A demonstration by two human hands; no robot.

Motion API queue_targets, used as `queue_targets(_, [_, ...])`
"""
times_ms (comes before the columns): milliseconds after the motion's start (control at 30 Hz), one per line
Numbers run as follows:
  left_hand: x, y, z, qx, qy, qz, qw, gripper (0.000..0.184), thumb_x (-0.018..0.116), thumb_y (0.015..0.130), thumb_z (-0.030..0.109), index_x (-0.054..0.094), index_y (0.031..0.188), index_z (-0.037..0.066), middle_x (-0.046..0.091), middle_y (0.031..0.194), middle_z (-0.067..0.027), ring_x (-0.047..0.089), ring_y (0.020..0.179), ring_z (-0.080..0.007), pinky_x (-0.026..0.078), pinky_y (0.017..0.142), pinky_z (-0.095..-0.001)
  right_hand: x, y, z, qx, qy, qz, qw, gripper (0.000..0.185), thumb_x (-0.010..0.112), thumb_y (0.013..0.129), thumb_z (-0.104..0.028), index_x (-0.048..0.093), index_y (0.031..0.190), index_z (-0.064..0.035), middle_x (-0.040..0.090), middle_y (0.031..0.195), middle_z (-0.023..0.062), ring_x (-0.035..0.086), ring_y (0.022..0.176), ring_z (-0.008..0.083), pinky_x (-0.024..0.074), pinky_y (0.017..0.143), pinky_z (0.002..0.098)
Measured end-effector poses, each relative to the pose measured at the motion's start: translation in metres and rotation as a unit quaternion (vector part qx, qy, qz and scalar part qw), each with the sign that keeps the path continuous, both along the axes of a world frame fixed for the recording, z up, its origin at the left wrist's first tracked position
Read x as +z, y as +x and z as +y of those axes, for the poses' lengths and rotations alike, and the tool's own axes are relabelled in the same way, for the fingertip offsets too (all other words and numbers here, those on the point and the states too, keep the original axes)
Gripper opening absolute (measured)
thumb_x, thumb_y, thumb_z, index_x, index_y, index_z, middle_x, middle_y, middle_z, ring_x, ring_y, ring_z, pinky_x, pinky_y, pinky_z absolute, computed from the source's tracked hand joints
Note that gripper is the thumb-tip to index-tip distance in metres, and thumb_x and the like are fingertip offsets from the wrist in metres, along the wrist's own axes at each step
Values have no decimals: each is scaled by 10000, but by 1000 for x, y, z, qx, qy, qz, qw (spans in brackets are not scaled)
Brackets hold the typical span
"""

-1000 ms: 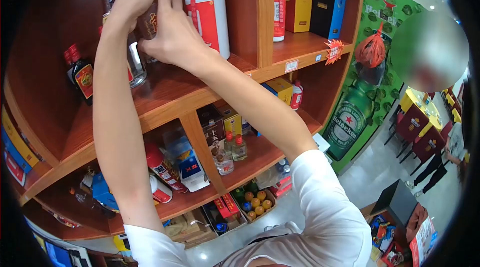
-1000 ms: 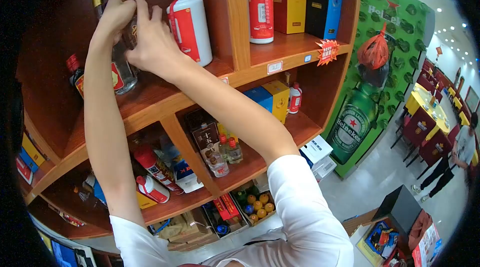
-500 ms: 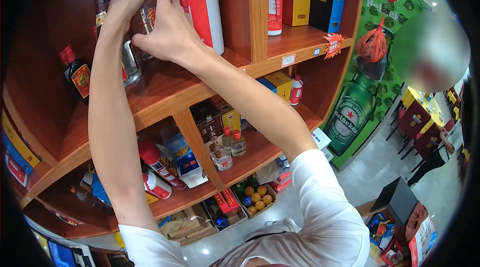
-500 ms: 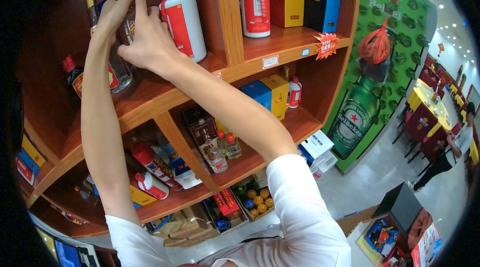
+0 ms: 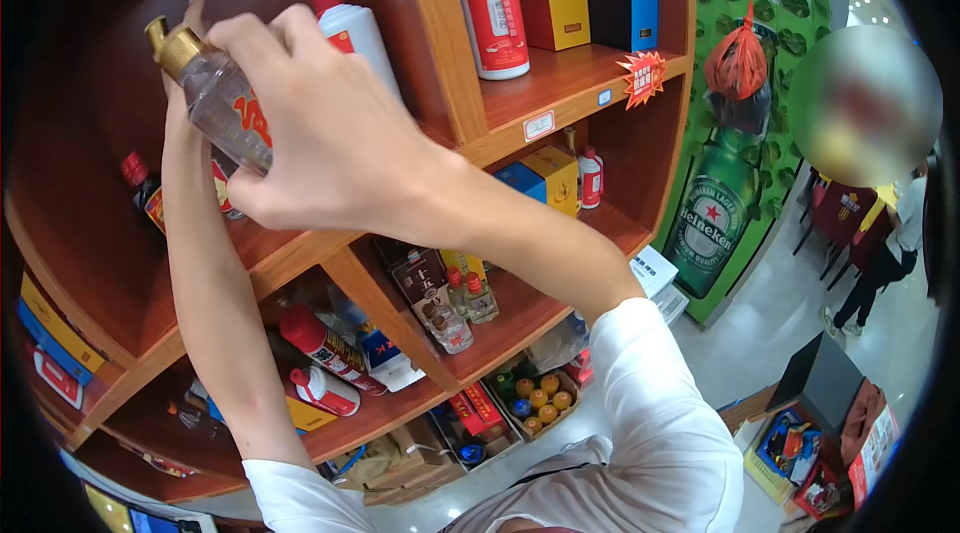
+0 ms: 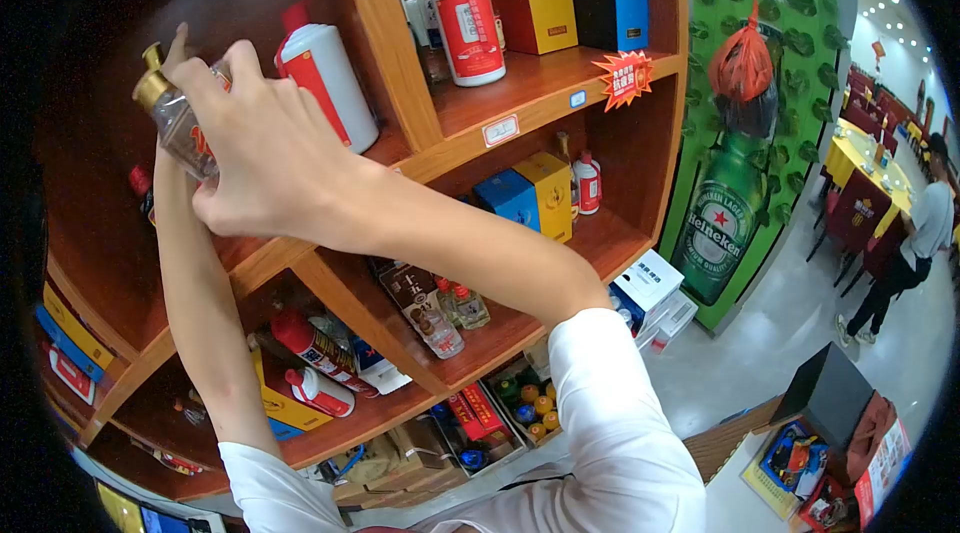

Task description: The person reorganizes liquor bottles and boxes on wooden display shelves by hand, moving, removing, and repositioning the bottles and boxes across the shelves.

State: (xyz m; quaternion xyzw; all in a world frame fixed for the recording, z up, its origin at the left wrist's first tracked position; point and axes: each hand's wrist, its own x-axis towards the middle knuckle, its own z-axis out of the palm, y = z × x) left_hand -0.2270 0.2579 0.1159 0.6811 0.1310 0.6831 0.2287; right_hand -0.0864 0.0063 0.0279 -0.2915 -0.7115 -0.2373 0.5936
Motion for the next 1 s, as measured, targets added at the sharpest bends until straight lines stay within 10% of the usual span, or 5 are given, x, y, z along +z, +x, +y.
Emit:
queue_targets(133, [14,17,-56,3,-181,-9,984,594,555,1005,430,558,1331,-66,481,604,-15,605,566,-171,489,564,-330,13,55,-37,-38,94,14,995,643,752,679,-179,493,1241,-6,557,1042,291,627,912,469,548,806,516])
queue_targets(267, [-2,37,-88,32,-175,60,982,660,541,1009,443,549,1269,-164,241,480,24,483,414,-167,431,523,-309,28,96,-88,-106,-57,148,982,444,652,850,-62,501,1245,72,550,1186,257,615,973,297,560,850,348])
queue_targets(567, [-19,49,-79,52,-195,131,971,573,498,1022,373,492,1466,12,232,534,15,417,445,-155,424,507,-331,-27,189,35,-150,-109,97,978,887,793,826,-436,357,1471,-10,471,1331,332,553,1215,473,466,1049,463])
queue_targets(833, [-37,63,-79,78,-211,161,961,334,536,996,306,660,939,1,467,550,-30,514,479,-180,426,523,-330,-41,207,58,-78,-199,42,976,841,632,974,-506,251,1540,-15,398,1358,413,567,1188,504,457,1052,485])
queue_targets(1000, [-40,48,-55,93,-220,152,959,296,545,1000,312,647,928,43,523,631,-19,529,555,-158,418,621,-328,-43,208,63,-38,-228,23,973,793,597,1004,-475,231,1535,-14,382,1366,434,565,1187,533,461,1048,484])
